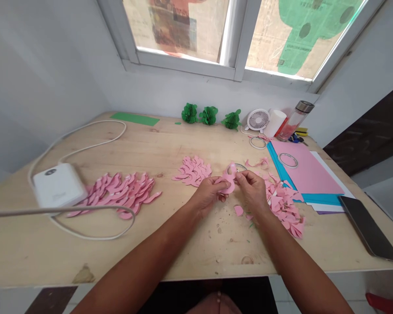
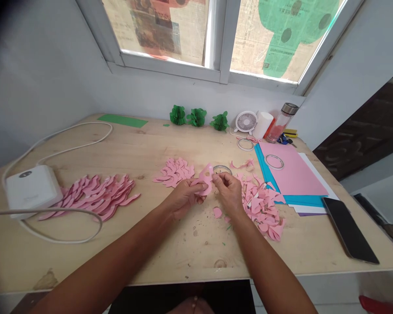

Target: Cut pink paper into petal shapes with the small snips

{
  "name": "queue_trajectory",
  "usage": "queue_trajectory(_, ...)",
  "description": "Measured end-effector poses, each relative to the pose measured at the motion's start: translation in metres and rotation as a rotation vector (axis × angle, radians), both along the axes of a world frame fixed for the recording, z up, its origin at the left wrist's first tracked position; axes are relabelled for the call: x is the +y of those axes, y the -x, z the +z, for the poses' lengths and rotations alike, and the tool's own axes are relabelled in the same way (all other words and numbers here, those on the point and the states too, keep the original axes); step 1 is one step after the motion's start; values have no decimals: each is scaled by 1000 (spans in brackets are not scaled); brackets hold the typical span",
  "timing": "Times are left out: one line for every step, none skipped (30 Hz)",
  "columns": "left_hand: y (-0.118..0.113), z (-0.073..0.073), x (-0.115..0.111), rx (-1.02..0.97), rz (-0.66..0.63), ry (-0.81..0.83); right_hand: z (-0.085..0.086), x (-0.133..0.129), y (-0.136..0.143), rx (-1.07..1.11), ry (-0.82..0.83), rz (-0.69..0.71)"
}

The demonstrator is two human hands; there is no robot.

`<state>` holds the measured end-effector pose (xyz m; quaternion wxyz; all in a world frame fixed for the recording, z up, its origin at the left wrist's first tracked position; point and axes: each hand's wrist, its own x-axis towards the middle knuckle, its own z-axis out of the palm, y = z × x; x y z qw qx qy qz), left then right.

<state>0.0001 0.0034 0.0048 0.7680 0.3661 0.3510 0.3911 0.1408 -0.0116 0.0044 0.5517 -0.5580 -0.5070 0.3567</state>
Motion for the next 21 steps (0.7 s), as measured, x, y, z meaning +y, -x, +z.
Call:
queue_trajectory(0,-1,1,2,36,-9,2,1,-4,-22,-20,-45)
queue_trajectory(1,-1,2,1,72,-18,4,3,-9,-37,-37,-108)
queue_trajectory(2,-2,3,-2,108,-25,5,5,-15,-41,-50,-161)
queue_trajectory(2,-2,3,-5,139,-29,6,7,-21,-38,-65,-219)
queue_trajectory(3,-2,4,-6,166,-31,7,9,-27,-40,-67,-269)
queue_trajectory(3,-3,5,-5,184,-30,6,11,-33,-51,-58,-309)
queue_trajectory(4,-3,5,-2,195,-29,5,13,-38,-84,-39,-323)
queue_trajectory(4,-3,5,0,198,-28,4,15,-42,-128,-32,-331)
queue_trajectory(4,-4,5,3,197,-26,2,17,-45,-181,-30,-319)
queue_trajectory(4,-4,6,5,193,-25,-1,18,-47,-242,-29,-286)
queue_trajectory(4,-5,6,7,191,-23,-4,19,-48,-311,-22,-246)
queue_trajectory(4,-5,5,10,191,-20,-7,20,-48,-375,-12,-233)
queue_trajectory(4,-5,5,13,193,-15,-10,20,-47,-437,-4,-225)
queue_trajectory(3,-5,5,15,195,-11,-13,21,-46,-503,4,-212)
queue_trajectory(3,-5,5,16,194,-6,-16,22,-45,-571,11,-199)
queue_trajectory(3,-5,5,17,191,0,-19,22,-43,-632,12,-183)
queue_trajectory(3,-5,5,19,187,7,-21,23,-42,-689,10,-166)
queue_trajectory(3,-5,5,21,183,14,-23,24,-40,-740,8,-151)
queue_trajectory(3,-5,5,22,178,21,-24,25,-39,-784,8,-141)
queue_trajectory(2,-5,5,23,173,28,-26,26,-39,-823,8,-133)
queue_trajectory(2,-5,5,23,169,34,-27,27,-38,-852,6,-129)
